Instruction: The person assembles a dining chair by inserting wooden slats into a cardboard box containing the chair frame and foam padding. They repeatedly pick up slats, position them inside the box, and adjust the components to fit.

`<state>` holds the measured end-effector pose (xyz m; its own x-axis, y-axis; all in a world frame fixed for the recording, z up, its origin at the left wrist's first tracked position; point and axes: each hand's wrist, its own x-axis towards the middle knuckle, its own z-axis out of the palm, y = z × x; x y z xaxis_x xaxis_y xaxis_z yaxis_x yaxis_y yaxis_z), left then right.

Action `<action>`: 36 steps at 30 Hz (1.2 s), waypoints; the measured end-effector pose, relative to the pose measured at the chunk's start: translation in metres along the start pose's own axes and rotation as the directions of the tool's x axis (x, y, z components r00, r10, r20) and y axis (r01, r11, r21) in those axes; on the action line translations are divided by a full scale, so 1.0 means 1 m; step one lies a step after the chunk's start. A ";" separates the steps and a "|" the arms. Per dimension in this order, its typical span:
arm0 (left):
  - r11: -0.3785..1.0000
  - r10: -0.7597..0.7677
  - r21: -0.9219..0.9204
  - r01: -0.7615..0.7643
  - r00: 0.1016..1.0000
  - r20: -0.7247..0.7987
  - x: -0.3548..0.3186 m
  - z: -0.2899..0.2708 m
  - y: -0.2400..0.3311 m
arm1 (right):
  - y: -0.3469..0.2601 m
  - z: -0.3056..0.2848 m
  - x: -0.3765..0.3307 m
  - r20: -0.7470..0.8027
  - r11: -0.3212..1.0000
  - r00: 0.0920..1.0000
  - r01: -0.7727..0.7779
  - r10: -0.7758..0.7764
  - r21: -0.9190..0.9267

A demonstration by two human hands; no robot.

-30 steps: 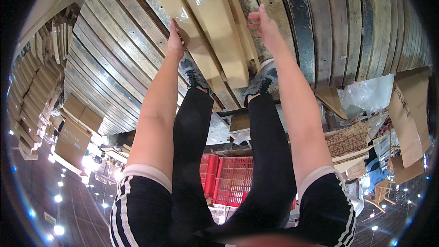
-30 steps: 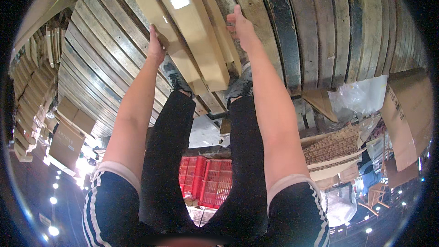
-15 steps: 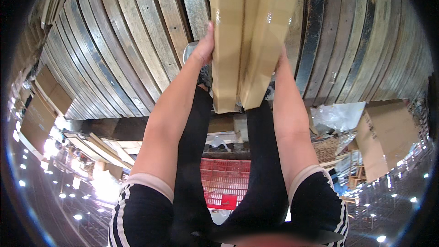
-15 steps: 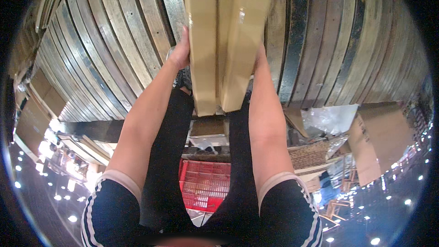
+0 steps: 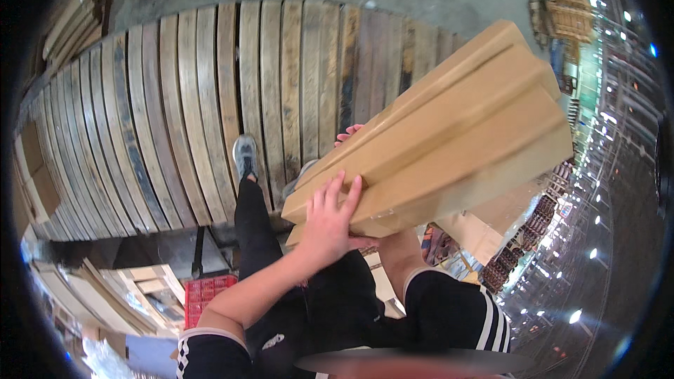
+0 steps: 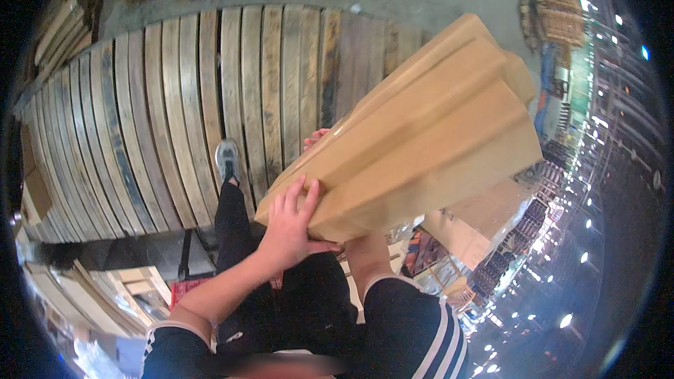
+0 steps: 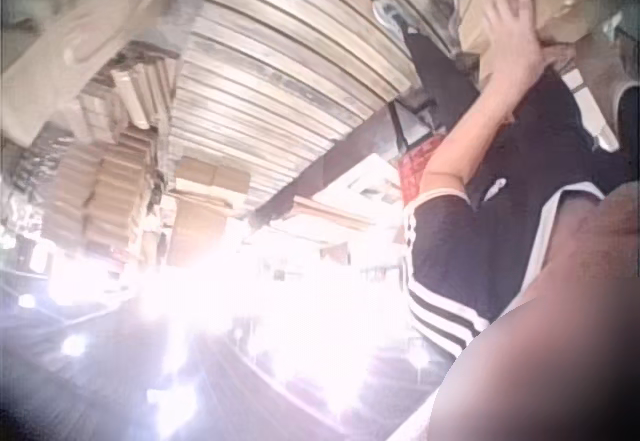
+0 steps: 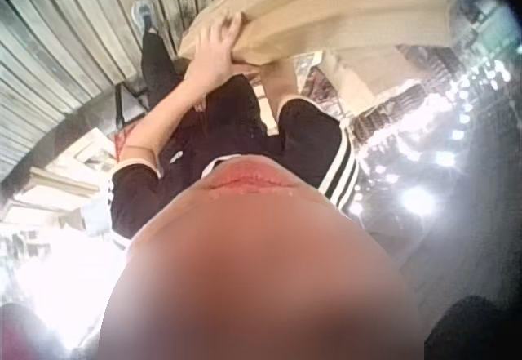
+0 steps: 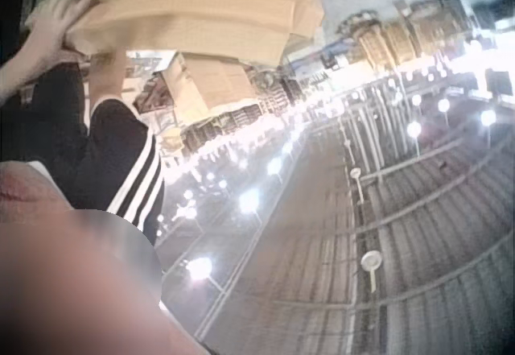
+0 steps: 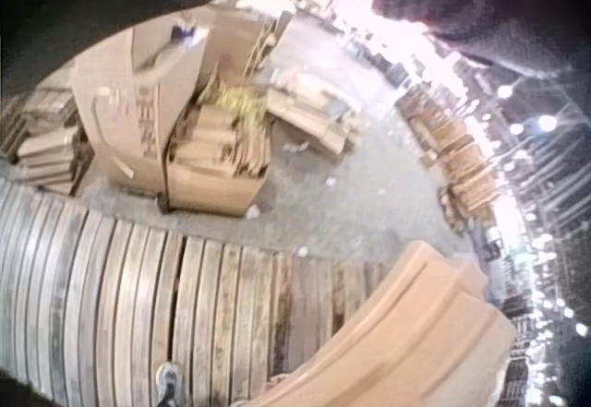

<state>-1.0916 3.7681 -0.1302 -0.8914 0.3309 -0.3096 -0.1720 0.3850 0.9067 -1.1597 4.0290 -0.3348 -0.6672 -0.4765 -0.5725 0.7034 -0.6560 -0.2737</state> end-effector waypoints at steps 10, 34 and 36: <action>0.633 0.640 0.739 -0.232 0.694 -0.331 -0.099 -0.205 0.235 | -0.054 0.450 0.042 0.788 0.890 0.495 0.433 -0.367 0.143; 0.790 0.373 0.529 0.309 0.443 -0.815 -0.270 -0.651 0.171 | 0.153 1.071 0.293 0.915 0.972 -0.336 -0.001 0.222 -0.237; 0.816 0.367 0.496 0.298 0.396 -0.842 -0.308 -0.647 0.155 | 0.207 1.099 0.290 0.890 0.952 -0.369 -0.041 0.266 -0.302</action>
<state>-1.1154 3.1681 0.2905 -0.7689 -0.4531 0.4512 -0.1984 0.8398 0.5053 -1.4768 3.1117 0.2919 0.2156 -0.5198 0.8266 0.7711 -0.4287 -0.4707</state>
